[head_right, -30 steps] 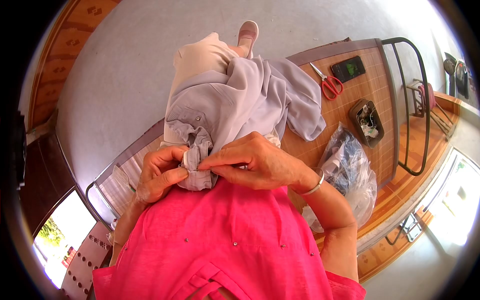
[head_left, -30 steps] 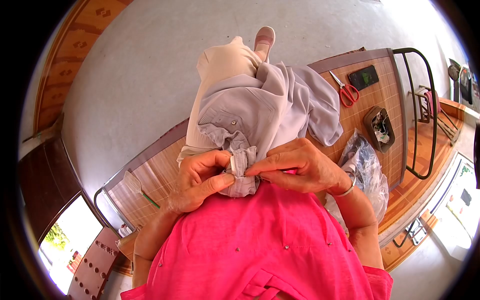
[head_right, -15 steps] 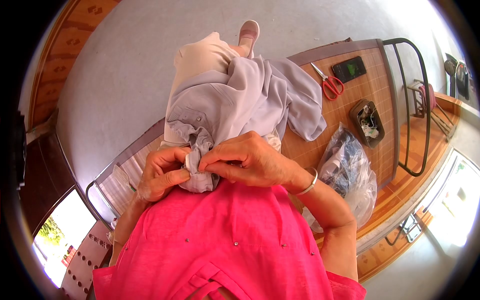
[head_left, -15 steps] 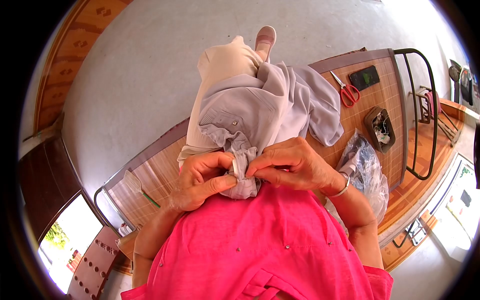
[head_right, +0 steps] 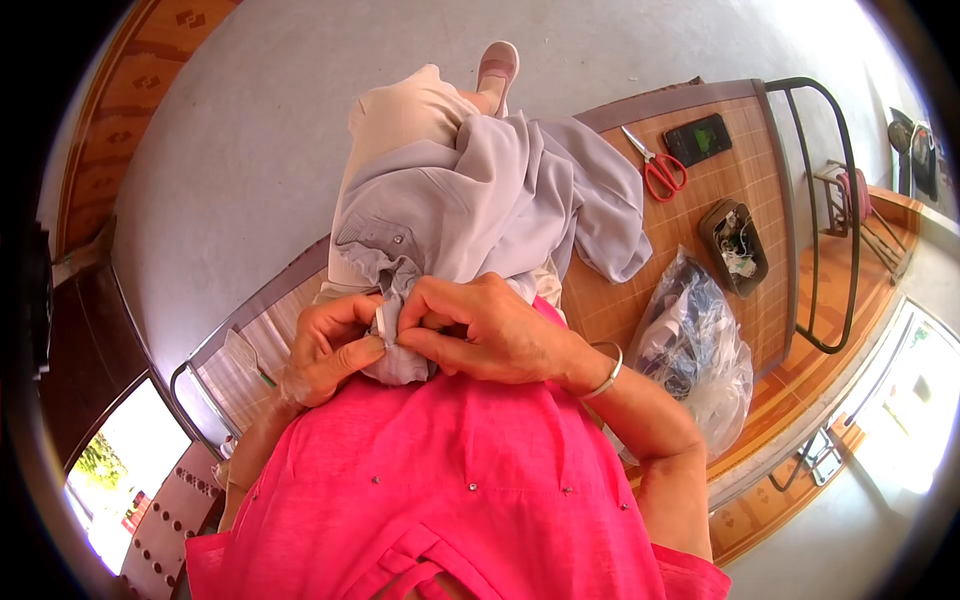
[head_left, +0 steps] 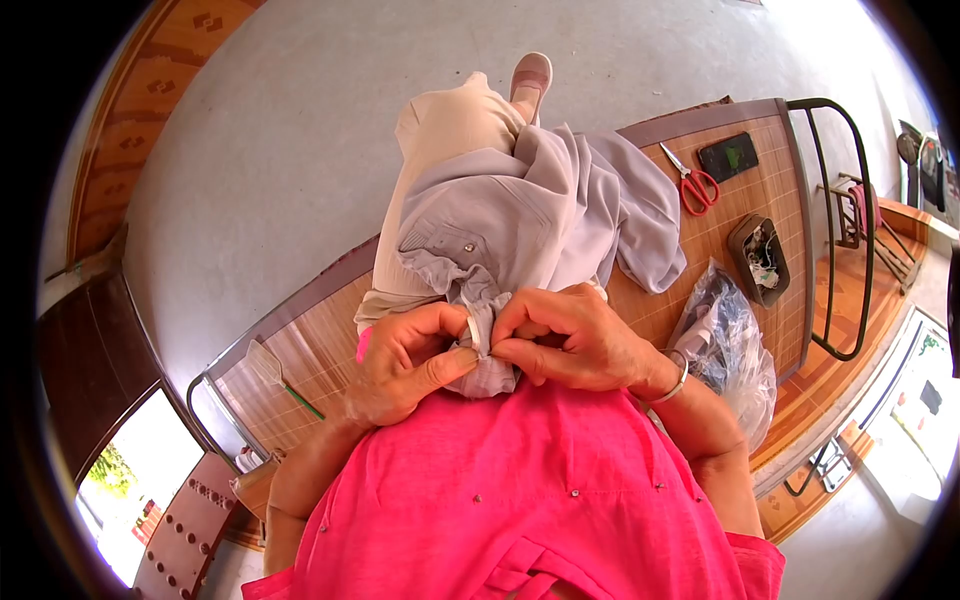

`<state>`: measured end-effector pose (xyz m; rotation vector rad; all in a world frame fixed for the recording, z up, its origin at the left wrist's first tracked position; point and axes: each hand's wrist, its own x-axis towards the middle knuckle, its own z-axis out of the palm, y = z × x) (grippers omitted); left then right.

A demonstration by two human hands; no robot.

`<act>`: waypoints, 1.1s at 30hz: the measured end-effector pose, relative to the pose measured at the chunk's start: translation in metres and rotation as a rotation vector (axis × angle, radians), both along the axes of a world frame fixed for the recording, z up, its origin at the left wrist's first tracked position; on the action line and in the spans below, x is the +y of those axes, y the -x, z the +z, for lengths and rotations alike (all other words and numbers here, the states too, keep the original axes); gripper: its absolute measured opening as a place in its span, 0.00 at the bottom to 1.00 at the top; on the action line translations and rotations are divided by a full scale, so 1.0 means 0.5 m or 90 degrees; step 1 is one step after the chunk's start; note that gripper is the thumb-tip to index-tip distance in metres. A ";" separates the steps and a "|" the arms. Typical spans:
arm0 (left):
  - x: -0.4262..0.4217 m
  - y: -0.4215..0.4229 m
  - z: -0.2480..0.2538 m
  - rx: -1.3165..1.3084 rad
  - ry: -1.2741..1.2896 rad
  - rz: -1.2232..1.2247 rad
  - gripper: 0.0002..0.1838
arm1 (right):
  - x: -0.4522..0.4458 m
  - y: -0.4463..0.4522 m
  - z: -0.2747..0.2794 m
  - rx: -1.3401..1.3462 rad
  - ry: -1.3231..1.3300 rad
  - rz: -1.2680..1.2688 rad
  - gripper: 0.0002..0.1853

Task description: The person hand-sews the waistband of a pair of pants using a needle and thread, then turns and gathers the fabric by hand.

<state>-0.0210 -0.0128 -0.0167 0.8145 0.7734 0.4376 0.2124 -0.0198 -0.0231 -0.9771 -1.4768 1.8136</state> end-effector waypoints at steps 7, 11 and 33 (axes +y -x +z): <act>-0.004 0.000 -0.007 -0.009 -0.030 0.004 0.08 | -0.007 0.012 0.004 -0.077 -0.107 -0.067 0.16; -0.008 -0.003 -0.007 -0.006 -0.045 0.017 0.09 | -0.010 0.017 0.013 -0.116 -0.178 -0.084 0.16; -0.014 -0.007 -0.002 0.054 -0.065 0.071 0.10 | 0.013 0.033 0.059 -0.403 -0.699 0.002 0.08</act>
